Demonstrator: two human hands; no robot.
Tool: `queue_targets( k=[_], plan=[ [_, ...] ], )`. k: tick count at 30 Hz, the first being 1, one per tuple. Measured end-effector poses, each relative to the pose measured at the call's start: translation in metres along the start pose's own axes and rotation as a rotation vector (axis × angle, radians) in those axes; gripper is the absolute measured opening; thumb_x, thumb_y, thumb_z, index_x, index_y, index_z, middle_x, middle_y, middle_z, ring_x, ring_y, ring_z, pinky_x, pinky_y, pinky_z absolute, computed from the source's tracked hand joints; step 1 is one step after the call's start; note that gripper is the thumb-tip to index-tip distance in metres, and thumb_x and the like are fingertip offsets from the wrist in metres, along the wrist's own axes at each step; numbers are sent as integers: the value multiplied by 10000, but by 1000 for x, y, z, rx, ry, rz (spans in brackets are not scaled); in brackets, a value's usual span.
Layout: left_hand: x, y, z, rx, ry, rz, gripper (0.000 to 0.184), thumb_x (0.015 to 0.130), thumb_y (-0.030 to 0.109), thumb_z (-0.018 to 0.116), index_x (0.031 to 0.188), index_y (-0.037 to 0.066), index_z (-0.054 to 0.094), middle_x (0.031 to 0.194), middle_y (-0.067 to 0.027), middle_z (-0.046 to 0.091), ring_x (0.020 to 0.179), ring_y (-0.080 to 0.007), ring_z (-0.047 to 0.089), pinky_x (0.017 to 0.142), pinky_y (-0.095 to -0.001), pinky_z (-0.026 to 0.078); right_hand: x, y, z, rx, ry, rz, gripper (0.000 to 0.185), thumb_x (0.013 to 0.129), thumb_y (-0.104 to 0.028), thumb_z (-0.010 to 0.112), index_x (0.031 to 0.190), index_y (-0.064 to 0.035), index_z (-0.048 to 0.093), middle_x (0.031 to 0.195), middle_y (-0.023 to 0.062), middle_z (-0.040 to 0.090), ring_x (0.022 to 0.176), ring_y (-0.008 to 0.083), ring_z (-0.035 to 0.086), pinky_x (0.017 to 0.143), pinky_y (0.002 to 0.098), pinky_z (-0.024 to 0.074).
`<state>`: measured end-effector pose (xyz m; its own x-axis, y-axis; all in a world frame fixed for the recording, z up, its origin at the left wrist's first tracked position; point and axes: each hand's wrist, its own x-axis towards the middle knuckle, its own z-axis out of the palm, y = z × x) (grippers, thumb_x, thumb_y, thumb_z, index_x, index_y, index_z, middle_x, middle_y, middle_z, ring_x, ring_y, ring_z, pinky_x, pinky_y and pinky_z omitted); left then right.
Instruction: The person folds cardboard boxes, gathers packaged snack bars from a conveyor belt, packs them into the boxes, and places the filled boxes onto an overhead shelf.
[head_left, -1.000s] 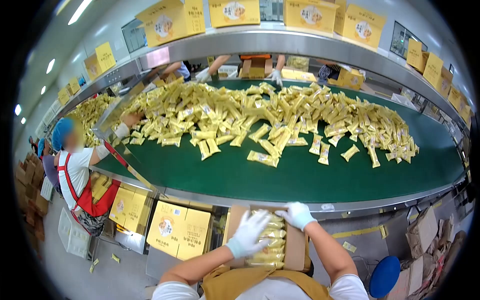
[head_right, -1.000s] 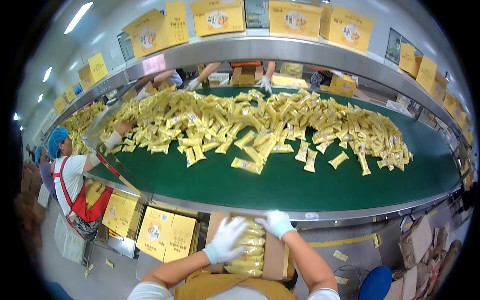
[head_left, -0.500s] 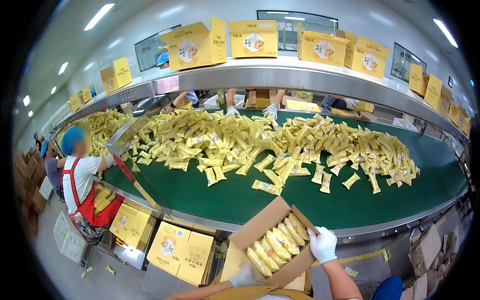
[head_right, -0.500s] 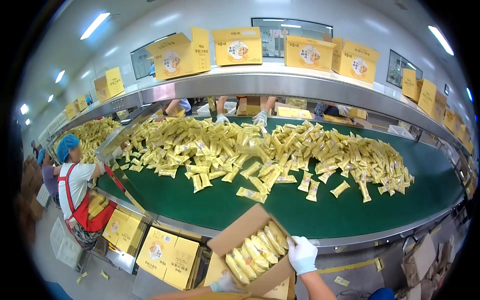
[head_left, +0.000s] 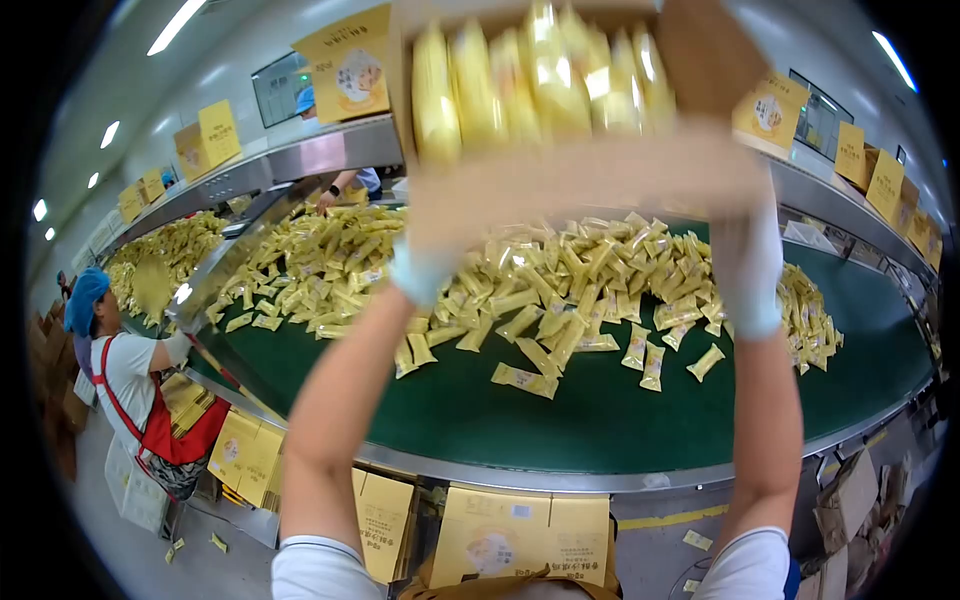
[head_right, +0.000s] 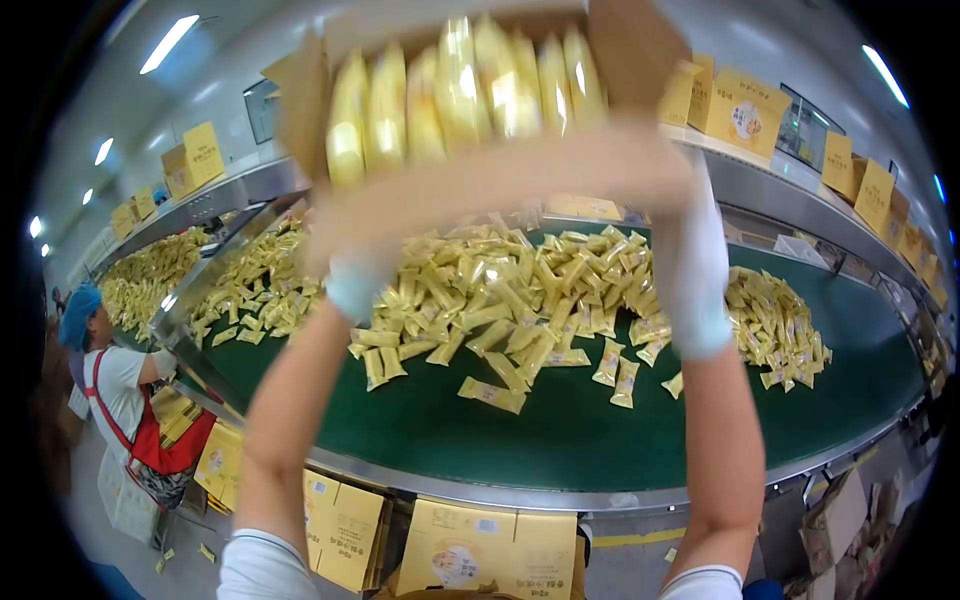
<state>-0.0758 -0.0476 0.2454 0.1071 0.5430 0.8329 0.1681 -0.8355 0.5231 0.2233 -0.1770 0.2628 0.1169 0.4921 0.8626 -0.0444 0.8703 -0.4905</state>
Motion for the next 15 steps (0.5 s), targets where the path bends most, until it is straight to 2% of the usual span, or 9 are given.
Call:
queue_targets(
  k=[3, 4, 5, 8, 11, 12, 13, 14, 15],
  plan=[
    [96, 6, 17, -219, -40, 84, 541, 992, 349, 608, 1408, 37, 461, 1203, -154, 662, 1106, -240, 609, 996, -360, 456, 100, 30, 11, -287, 103, -116, 482, 1070, -292, 404, 1487, -50, 425, 1487, 137, 494, 1392, 303, 439, 1157, 437, 343],
    [126, -11, 18, 15, -48, 165, 564, 1016, 485, 533, 1329, 16, 520, 1135, -99, 656, 930, -185, 648, 757, -316, 541, 138, 44, 9, -250, 146, 1, 556, 1048, -384, 450, 1529, -118, 368, 1544, 148, 421, 1406, 369, 407, 1173, 445, 309],
    [139, -16, 24, 73, -80, 23, 570, 1016, 489, 528, 1332, 15, 517, 1141, -104, 661, 924, -198, 658, 765, -318, 541, 165, 58, 7, -211, 189, 116, 645, 1027, -477, 496, 1572, -186, 311, 1601, 158, 348, 1420, 436, 374, 1189, 452, 274],
    [154, -27, 39, 320, -175, -279, 537, 1001, 422, 577, 1322, -6, 541, 1206, -144, 667, 957, -252, 687, 811, -335, 543, 169, 121, -27, -1057, 96, -24, 602, 997, -357, 574, 1494, -49, 429, 1423, 193, 539, 1261, 367, 521, 1116, 477, 364],
    [136, -85, 47, 578, -21, 159, 619, 995, 430, 590, 1433, 6, 480, 1414, -246, 548, 1343, -309, 508, 1124, -407, 360, 107, 136, -19, -1514, -190, -472, 580, 995, -310, 574, 1482, -24, 442, 1356, 190, 590, 1228, 361, 535, 1090, 473, 381],
    [108, -93, 57, 485, 135, 413, 519, 1008, 407, 548, 1296, -22, 596, 1307, -207, 626, 1157, -303, 612, 971, -410, 479, 82, 129, -8, -1506, -148, -618, 568, 990, -311, 577, 1468, -23, 468, 1345, 205, 595, 1260, 367, 520, 1093, 459, 375],
    [103, -89, 56, 530, 32, 363, 446, 979, 286, 629, 1295, -25, 580, 1224, -167, 658, 995, -241, 682, 856, -340, 535, 85, 147, -11, -1578, -156, -613, 491, 995, -342, 555, 1403, -70, 538, 1431, 116, 559, 1350, 334, 472, 1127, 434, 361],
    [78, -97, 57, 328, 55, 503, 366, 954, 145, 643, 1274, -29, 610, 1209, -177, 657, 1009, -238, 669, 885, -344, 523, 62, 155, -16, -1375, -144, -657, 483, 935, -283, 644, 1375, -97, 575, 1405, 127, 576, 1314, 373, 490, 1119, 459, 363],
    [43, -103, 50, 313, -8, 448, 330, 960, 79, 617, 1277, -12, 615, 1169, -162, 666, 1018, -228, 655, 892, -346, 518, 37, 169, -27, -1264, -155, -641, 485, 892, -212, 686, 1353, -98, 585, 1391, 122, 585, 1292, 362, 513, 1109, 466, 365]
  ],
)
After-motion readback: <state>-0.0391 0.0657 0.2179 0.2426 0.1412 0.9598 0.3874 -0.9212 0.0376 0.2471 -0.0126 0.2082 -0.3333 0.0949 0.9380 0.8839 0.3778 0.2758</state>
